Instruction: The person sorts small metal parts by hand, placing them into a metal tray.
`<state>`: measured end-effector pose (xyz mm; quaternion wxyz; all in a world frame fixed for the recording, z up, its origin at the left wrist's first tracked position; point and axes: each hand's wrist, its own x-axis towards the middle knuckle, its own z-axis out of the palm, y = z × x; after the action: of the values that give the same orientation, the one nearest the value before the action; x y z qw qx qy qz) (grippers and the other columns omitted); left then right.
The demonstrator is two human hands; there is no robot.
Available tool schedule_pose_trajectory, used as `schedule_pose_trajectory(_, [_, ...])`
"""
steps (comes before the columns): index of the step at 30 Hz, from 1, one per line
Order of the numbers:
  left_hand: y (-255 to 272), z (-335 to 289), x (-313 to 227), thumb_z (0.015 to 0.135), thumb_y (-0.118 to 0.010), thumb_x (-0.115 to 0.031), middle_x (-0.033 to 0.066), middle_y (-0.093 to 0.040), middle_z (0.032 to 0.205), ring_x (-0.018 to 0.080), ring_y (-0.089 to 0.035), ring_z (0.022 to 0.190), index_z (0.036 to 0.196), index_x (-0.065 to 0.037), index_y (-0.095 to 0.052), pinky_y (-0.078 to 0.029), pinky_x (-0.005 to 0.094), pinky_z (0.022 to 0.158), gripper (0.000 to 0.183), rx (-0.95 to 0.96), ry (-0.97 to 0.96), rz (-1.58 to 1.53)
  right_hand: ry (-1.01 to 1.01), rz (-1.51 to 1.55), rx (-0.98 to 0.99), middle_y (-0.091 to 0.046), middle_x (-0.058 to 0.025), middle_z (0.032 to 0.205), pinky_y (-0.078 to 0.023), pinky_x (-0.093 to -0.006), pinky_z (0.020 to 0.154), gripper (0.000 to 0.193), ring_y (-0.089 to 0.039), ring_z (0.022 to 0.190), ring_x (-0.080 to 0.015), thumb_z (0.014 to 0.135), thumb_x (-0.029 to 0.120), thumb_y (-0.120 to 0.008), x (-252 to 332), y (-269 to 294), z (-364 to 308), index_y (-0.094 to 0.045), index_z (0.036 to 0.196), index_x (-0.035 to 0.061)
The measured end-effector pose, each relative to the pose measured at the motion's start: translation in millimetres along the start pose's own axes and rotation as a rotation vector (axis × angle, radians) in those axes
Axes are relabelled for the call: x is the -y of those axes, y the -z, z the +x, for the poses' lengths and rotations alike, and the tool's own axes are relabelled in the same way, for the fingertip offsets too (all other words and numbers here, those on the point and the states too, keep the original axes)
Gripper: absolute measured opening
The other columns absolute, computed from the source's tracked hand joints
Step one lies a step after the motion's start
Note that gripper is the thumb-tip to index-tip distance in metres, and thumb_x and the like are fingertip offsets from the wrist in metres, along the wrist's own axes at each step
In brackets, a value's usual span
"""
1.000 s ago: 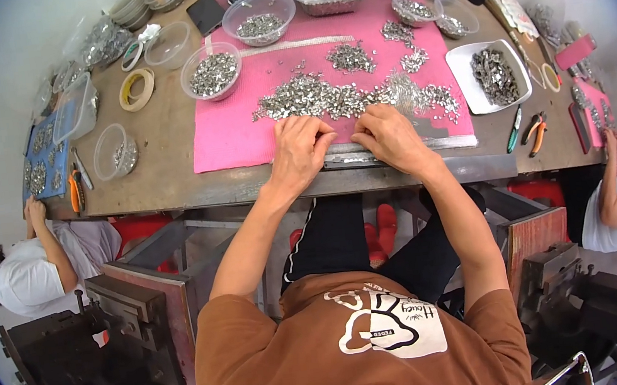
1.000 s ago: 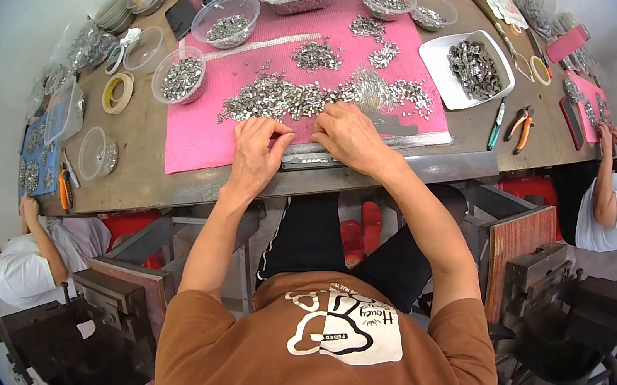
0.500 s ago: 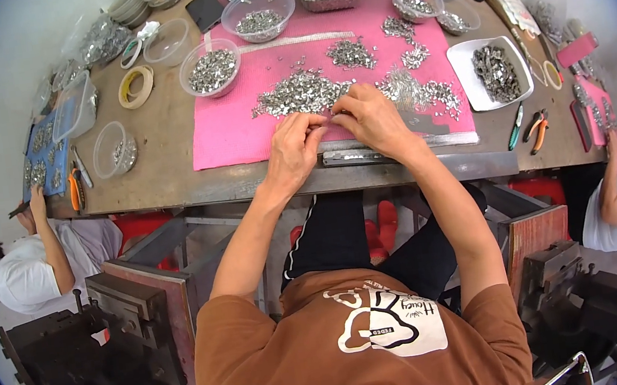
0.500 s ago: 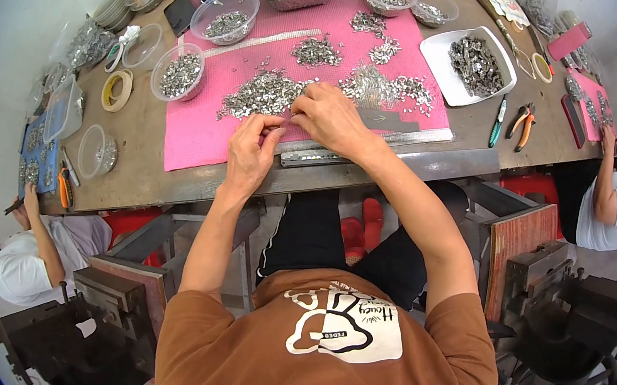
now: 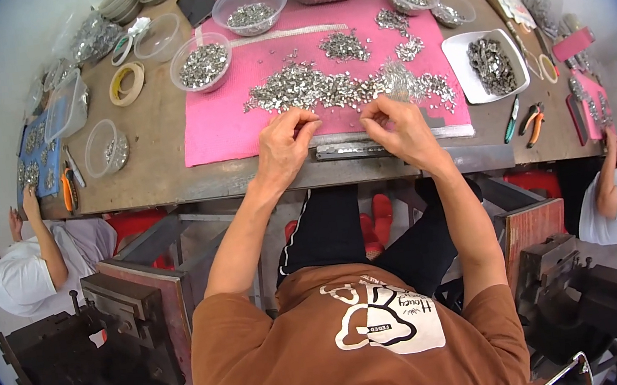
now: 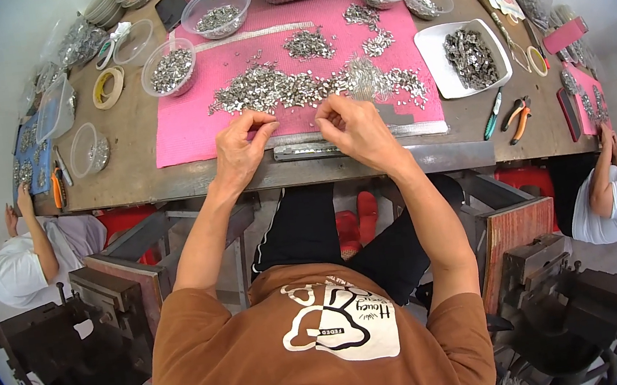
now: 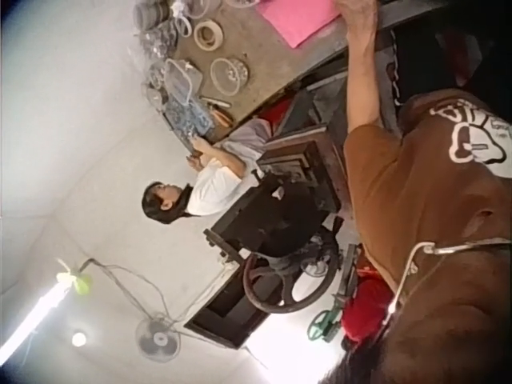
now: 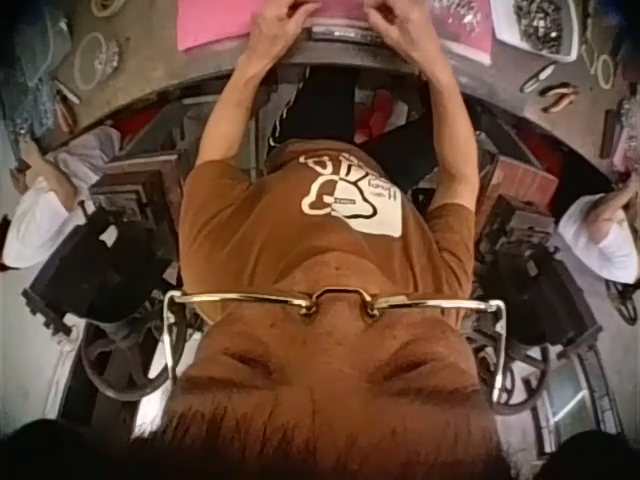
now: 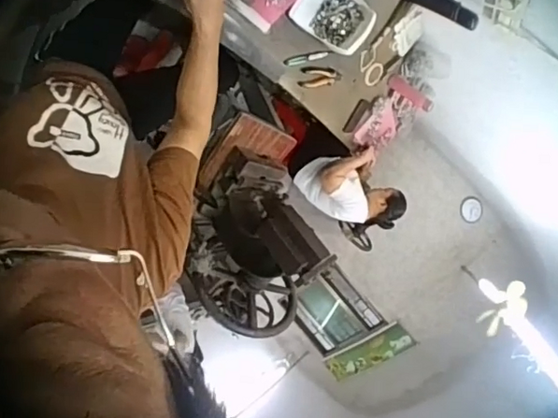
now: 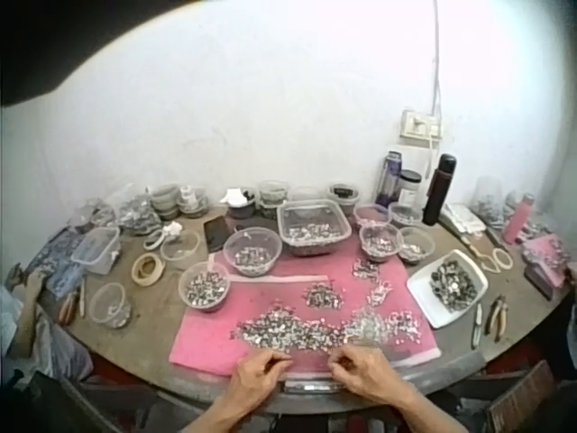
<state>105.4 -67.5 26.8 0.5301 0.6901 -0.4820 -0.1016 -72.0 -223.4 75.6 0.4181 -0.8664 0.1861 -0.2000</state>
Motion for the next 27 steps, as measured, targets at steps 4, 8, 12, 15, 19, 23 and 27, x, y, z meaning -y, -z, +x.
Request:
schedule_pose_trajectory(4, [-3, 2, -4, 0.088, -0.074, -0.006, 0.0118, -0.067, 0.084, 0.0246, -0.066, 0.076, 0.094, -0.001, -0.066, -0.054, 0.0357, 0.069, 0.011, -0.02, -0.012, 0.006, 0.121, -0.097, -0.017, -0.069, -0.0116, 0.089, -0.052, -0.036, 0.076, 0.007, -0.067, 0.083, -0.0266, 0.091, 0.003, -0.069, 0, -4, -26, -0.065, 0.094, -0.0014])
schedule_pose_trajectory(8, [-4, 2, -3, 0.088, -0.075, -0.005, 0.0092, -0.07, 0.085, 0.0179, -0.069, 0.075, 0.093, 0.0, -0.065, -0.055, 0.031, 0.069, 0.012, 0.004, -0.032, 0.074, 0.209, -0.068, -0.095, -0.068, -0.0118, 0.094, -0.051, -0.0376, 0.079, 0.008, -0.066, 0.089, -0.0285, 0.088, -0.001, -0.071, -2, -17, -36, -0.064, 0.093, -0.002])
schedule_pose_trajectory(12, [-4, 1, -7, 0.086, -0.074, -0.004, 0.0116, -0.066, 0.083, 0.0241, -0.067, 0.076, 0.092, 0.0, -0.062, -0.055, 0.0346, 0.068, 0.014, 0.007, -0.006, 0.003, 0.235, -0.138, -0.121, -0.067, -0.012, 0.094, -0.051, -0.0384, 0.078, 0.009, -0.065, 0.088, -0.0295, 0.087, -0.002, -0.071, -5, -25, -37, -0.064, 0.092, -0.0015])
schedule_pose_trajectory(15, [-3, 1, -11, 0.087, -0.073, -0.003, 0.012, -0.067, 0.084, 0.0242, -0.068, 0.076, 0.092, 0.001, -0.062, -0.055, 0.0351, 0.068, 0.013, 0.006, -0.002, -0.017, 0.25, -0.126, -0.166, -0.065, -0.0115, 0.091, -0.048, -0.0412, 0.079, 0.01, -0.062, 0.086, -0.0311, 0.084, -0.002, -0.072, -8, -30, -38, -0.064, 0.09, -0.0005])
schedule_pose_trajectory(19, [-5, -2, -9, 0.087, -0.073, -0.003, 0.0124, -0.067, 0.085, 0.0242, -0.069, 0.076, 0.093, 0.001, -0.063, -0.055, 0.0357, 0.068, 0.012, -0.007, -0.008, -0.018, 0.317, -0.231, -0.205, -0.065, -0.01, 0.093, -0.047, -0.0405, 0.079, 0.013, -0.062, 0.087, -0.0293, 0.083, -0.001, -0.072, -8, -33, -40, -0.064, 0.092, 0.0015])
schedule_pose_trajectory(23, [-6, -3, -15, 0.088, -0.075, -0.004, 0.0105, -0.071, 0.088, 0.0208, -0.07, 0.079, 0.097, 0.0, -0.066, -0.056, 0.0333, 0.071, 0.013, -0.006, -0.02, -0.02, 0.398, -0.351, -0.21, -0.065, -0.0084, 0.094, -0.047, -0.0396, 0.079, 0.016, -0.063, 0.087, -0.0276, 0.081, 0.0, -0.073, -3, -32, -42, -0.064, 0.093, 0.0032])
schedule_pose_trajectory(27, [-9, -3, -18, 0.089, -0.075, -0.005, 0.0082, -0.073, 0.09, 0.0166, -0.072, 0.085, 0.099, -0.001, -0.068, -0.056, 0.0305, 0.077, 0.013, 0.005, -0.027, -0.04, 0.399, -0.403, -0.206, -0.066, -0.0081, 0.096, -0.046, -0.0396, 0.079, 0.016, -0.063, 0.087, -0.027, 0.08, 0.0, -0.073, -2, -30, -45, -0.064, 0.092, 0.0037])
